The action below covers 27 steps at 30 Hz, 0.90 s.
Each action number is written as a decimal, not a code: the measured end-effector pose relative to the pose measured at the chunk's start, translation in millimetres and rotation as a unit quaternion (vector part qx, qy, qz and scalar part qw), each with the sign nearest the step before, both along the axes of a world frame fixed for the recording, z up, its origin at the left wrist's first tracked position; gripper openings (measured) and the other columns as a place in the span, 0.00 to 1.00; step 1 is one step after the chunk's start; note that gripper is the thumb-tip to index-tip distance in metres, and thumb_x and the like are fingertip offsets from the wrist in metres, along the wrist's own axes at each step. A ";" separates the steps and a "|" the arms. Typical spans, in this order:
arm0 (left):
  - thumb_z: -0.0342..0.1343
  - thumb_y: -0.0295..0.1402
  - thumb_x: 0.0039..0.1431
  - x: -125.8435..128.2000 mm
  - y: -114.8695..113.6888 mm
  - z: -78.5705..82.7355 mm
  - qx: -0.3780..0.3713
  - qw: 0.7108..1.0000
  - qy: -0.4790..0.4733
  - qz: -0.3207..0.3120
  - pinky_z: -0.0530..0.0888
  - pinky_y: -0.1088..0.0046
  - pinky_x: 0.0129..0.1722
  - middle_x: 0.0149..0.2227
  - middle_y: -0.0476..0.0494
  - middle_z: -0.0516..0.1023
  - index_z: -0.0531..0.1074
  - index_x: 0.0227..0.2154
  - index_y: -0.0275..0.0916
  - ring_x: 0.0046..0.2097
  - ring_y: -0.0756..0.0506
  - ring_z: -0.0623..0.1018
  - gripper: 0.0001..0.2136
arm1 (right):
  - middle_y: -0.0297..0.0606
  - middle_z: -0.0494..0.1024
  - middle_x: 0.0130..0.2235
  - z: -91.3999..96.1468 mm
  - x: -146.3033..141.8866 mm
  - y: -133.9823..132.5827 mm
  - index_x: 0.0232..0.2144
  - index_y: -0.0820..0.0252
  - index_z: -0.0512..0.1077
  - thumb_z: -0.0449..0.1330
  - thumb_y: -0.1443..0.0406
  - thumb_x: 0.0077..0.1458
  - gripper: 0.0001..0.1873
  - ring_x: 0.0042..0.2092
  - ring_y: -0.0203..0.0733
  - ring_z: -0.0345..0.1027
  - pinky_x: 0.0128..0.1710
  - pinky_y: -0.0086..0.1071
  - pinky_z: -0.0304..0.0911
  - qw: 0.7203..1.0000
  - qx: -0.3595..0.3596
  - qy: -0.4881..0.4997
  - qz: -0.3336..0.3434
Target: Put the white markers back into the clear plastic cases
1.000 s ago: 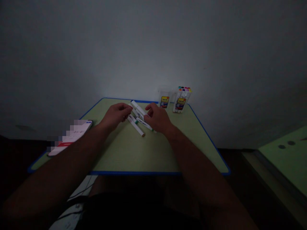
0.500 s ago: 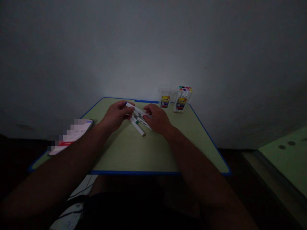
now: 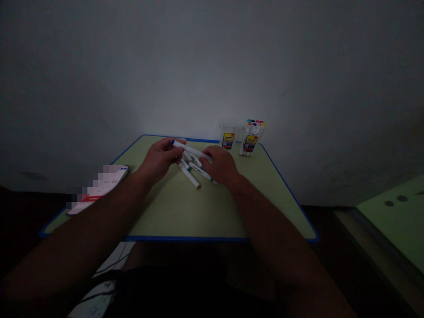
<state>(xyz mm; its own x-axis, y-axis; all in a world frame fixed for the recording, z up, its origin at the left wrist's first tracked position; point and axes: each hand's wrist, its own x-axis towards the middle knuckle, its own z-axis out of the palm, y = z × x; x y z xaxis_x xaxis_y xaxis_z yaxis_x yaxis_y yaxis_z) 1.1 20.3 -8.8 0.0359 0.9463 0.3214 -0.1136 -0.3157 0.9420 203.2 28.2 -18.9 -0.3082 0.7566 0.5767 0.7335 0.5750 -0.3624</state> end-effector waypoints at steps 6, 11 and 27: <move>0.66 0.32 0.46 -0.1 1.6 -1.4 0.014 1.000 -0.021 0.007 0.66 0.75 0.22 0.22 0.52 0.71 0.77 0.33 0.37 0.22 0.53 0.68 0.10 | 0.39 0.78 0.37 0.7 0.7 0.3 0.35 0.59 0.75 0.61 0.62 0.55 0.07 0.39 0.42 0.68 0.41 0.35 0.60 1.000 0.015 0.002 -0.010; 0.67 0.32 0.45 -1.2 0.2 -2.3 0.046 0.999 0.001 -0.010 0.67 0.75 0.24 0.24 0.51 0.73 0.79 0.35 0.37 0.24 0.53 0.70 0.12 | 0.39 0.77 0.37 0.5 0.2 0.9 0.34 0.59 0.73 0.61 0.63 0.54 0.06 0.38 0.41 0.67 0.39 0.35 0.59 1.000 0.005 -0.003 -0.016; 0.69 0.31 0.44 -4.8 3.4 -9.5 0.071 0.994 0.051 -0.064 0.72 0.72 0.29 0.26 0.49 0.76 0.82 0.37 0.41 0.27 0.51 0.73 0.14 | 0.38 0.76 0.36 -3.0 0.2 3.3 0.33 0.58 0.70 0.62 0.64 0.53 0.05 0.38 0.42 0.66 0.38 0.35 0.59 0.999 0.007 -0.010 -0.036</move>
<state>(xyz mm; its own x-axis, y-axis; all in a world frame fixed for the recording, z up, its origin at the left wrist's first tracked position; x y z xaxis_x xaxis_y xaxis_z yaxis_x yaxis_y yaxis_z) -3.7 23.7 -18.3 0.1926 0.8770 0.4401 -0.0683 -0.4354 0.8976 203.4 31.5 -21.9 -0.2639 0.7692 0.5819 0.7805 0.5248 -0.3397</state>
